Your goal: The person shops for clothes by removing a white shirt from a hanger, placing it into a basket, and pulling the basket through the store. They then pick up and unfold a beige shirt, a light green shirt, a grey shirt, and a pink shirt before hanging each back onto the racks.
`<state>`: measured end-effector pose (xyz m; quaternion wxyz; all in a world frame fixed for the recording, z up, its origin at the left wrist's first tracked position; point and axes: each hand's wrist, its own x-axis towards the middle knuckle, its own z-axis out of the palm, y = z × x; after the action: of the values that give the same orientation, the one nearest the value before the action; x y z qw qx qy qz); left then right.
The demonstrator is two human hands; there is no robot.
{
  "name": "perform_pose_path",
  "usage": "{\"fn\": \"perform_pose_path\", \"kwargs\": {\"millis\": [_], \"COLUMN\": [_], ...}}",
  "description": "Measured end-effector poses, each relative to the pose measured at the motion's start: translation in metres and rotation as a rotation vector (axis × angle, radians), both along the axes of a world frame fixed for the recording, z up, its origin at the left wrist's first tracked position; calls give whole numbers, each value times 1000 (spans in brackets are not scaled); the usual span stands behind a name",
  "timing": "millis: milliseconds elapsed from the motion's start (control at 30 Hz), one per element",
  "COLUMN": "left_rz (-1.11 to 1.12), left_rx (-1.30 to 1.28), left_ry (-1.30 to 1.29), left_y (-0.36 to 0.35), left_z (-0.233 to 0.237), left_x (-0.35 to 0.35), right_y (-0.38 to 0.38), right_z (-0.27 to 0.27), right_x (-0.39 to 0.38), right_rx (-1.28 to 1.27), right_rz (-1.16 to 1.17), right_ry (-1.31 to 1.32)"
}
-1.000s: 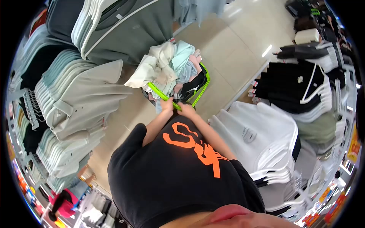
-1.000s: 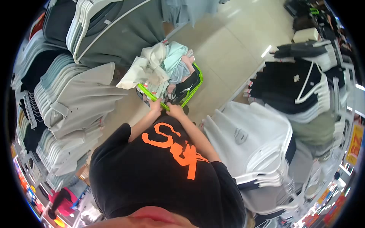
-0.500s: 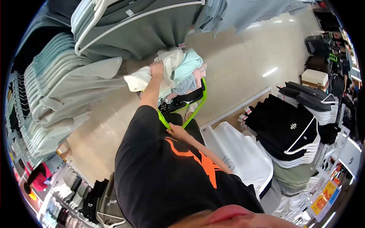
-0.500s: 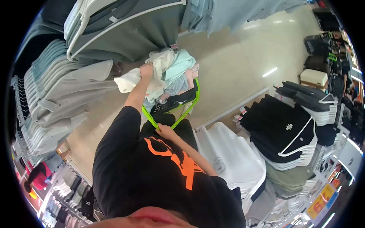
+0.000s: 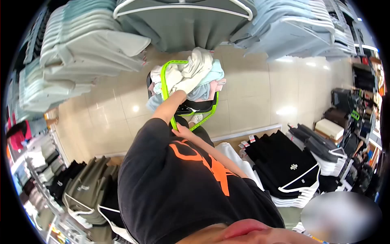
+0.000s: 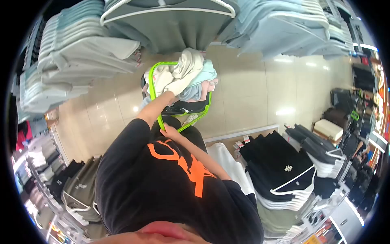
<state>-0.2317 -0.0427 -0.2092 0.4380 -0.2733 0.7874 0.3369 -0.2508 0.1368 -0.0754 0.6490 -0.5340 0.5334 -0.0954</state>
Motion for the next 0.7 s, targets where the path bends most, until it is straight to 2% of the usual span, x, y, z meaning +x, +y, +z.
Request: {"fn": "perform_pose_path", "kwargs": {"millis": [67, 100, 133, 167, 200, 233, 300, 400, 500, 533, 633, 700], "left_rz": [-52, 235, 516, 639, 753, 722, 704, 890, 1590, 1591, 1635, 1580], "left_rx": [126, 7, -118, -236, -363, -516, -1062, -1225, -403, -246, -243, -380], "left_ry": [-17, 188, 394, 626, 862, 1082, 959, 567, 815, 884, 784, 779], "left_y": [0, 1, 4, 9, 12, 15, 31, 57, 85, 87, 86, 84], "left_z": [6, 39, 92, 130, 161, 182, 241, 264, 218, 209, 199, 197], "left_x": [1, -6, -14, -18, -19, -14, -5, 7, 17, 19, 7, -5], "right_y": [-6, -20, -21, -22, -29, -29, -27, -28, -37, -44, -63, -82], "right_z": [5, 34, 35, 35, 45, 45, 45, 46, 52, 55, 57, 56], "right_x": [-6, -14, -18, -20, -25, -31, -43, -61, -72, -76, -91, -113], "right_rx": [-29, 5, -35, -75, 42, 39, 35, 112, 147, 202, 157, 92], "right_rz": [-19, -23, -76, -131, -157, -173, -200, -143, -167, -101, -14, 56], "right_ry": [0, -34, -37, -39, -45, -45, -49, -75, -195, -169, -235, -260]}}
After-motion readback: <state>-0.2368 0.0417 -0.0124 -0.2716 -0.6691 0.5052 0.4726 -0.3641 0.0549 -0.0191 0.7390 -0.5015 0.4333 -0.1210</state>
